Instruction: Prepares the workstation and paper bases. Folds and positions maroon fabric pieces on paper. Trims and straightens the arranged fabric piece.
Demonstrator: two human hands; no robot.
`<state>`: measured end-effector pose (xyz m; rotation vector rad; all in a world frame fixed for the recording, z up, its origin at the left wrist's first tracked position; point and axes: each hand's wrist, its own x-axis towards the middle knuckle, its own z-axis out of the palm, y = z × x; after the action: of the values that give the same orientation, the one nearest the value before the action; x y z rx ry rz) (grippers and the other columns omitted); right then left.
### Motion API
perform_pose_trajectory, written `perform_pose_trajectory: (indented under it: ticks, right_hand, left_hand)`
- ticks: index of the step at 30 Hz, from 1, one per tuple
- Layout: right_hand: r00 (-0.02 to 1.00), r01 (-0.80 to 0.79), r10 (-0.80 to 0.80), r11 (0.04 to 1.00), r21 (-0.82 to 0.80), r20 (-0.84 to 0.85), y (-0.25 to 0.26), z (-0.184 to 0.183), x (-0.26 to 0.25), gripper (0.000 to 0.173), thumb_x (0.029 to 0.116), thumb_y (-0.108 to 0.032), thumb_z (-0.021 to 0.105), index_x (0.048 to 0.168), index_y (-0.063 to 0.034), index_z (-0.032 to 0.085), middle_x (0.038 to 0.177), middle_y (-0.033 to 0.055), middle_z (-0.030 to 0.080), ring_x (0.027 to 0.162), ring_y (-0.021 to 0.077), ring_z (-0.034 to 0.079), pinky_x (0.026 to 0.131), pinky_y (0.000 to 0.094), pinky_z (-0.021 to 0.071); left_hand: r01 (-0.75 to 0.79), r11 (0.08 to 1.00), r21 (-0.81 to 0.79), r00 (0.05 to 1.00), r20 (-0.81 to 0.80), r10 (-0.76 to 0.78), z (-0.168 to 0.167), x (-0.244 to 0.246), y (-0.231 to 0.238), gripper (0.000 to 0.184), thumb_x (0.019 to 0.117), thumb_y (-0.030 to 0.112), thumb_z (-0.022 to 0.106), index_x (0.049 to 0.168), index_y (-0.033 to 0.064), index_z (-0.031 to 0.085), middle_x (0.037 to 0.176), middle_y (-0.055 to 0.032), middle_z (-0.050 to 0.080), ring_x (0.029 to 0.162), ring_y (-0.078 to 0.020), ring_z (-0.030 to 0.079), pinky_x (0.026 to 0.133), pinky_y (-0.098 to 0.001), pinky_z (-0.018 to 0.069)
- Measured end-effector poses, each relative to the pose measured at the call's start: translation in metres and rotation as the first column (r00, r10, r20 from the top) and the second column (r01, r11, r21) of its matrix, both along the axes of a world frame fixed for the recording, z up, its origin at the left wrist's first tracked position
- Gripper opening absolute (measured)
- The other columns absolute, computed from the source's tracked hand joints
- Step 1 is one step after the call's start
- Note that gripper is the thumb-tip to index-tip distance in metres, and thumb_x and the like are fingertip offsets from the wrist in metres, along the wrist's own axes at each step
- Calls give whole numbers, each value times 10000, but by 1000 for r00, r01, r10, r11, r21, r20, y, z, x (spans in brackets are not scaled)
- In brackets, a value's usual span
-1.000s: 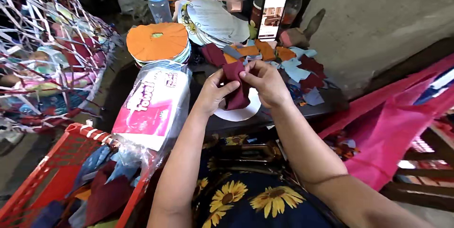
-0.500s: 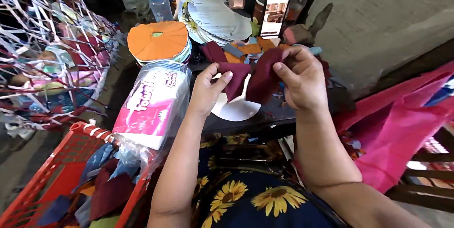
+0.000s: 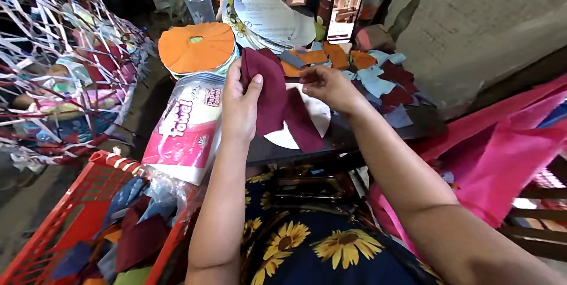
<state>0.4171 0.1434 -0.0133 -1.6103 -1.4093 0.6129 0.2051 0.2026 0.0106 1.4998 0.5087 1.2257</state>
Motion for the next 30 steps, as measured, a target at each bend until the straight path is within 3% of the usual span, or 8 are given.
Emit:
perform_pose_trajectory:
  ticks: [4,7,11,13,16,20,26,30]
  right_hand:
    - [988,81,-82,997,14,132,-2,8,15,327,1005,-87,621,1312,22,596,1300,203,625,1144,261,639,994,422,519]
    - [969,131,-142,989,68,203,5,29,37,304,1023,-98,584,1298,27,617,1277,214,640,1129,290,651,990,457,523]
    - [894,304,-368,917,257,256,43,54,87,339,1047,-95,484,1336,51,583,1317,251,609,1159,325,634,1018,451,501]
    - [831,410,-497,851,328,251,64,47,115,372,1046,-84,447,1380,27,566,1369,251,574,1213,333,599,1041,437,479]
    - [727,495,-607,787,368,320,74,8,142,400,1025,-53,437,1394,32,567,1398,313,537,1287,458,543,1081,563,443]
    - [713,493,-560,828,267,421,75,-26,159,425,984,-42,509,1399,-30,602,1382,323,532,1225,502,559,999,641,454]
    - [731,439,-485,873,213,481,72,-29,159,339,956,-42,576,1269,-63,705,1371,304,541,1236,503,538,1019,656,421]
    - [706,483,-508,855,190,494,78,-31,157,513,948,-38,604,1454,-118,590,1406,309,521,1279,519,511,1024,658,419]
  left_hand:
    - [-60,997,-52,997,-59,57,-10,3,9,444,1023,21,515,1452,-31,411,1298,-132,590,1139,-105,626,990,-293,531]
    - [-79,995,-67,995,-57,76,-2,10,11,307,1029,61,538,1323,-22,504,1145,-82,643,1023,-83,664,925,-291,564]
    - [37,993,-109,998,52,-32,19,28,13,210,1065,98,474,1251,10,517,1059,-43,636,965,-98,668,903,-339,578]
    - [56,988,-142,991,130,-38,18,40,21,171,1083,127,442,1199,28,520,1011,-55,636,911,-143,679,859,-383,594]
    - [14,978,-208,991,134,14,-6,52,32,282,1089,147,432,1320,-6,480,1106,-117,624,957,-190,674,872,-421,591]
    - [-15,864,-504,992,100,76,-23,52,23,259,1101,150,414,1322,28,473,1040,-97,633,865,-156,673,790,-349,592]
    - [134,762,-633,961,270,55,-24,46,24,248,1110,211,356,1254,78,508,983,-65,641,832,-144,666,773,-310,581]
    - [145,749,-647,965,259,37,-23,45,20,240,1110,214,362,1232,81,519,975,-67,642,811,-143,664,753,-304,585]
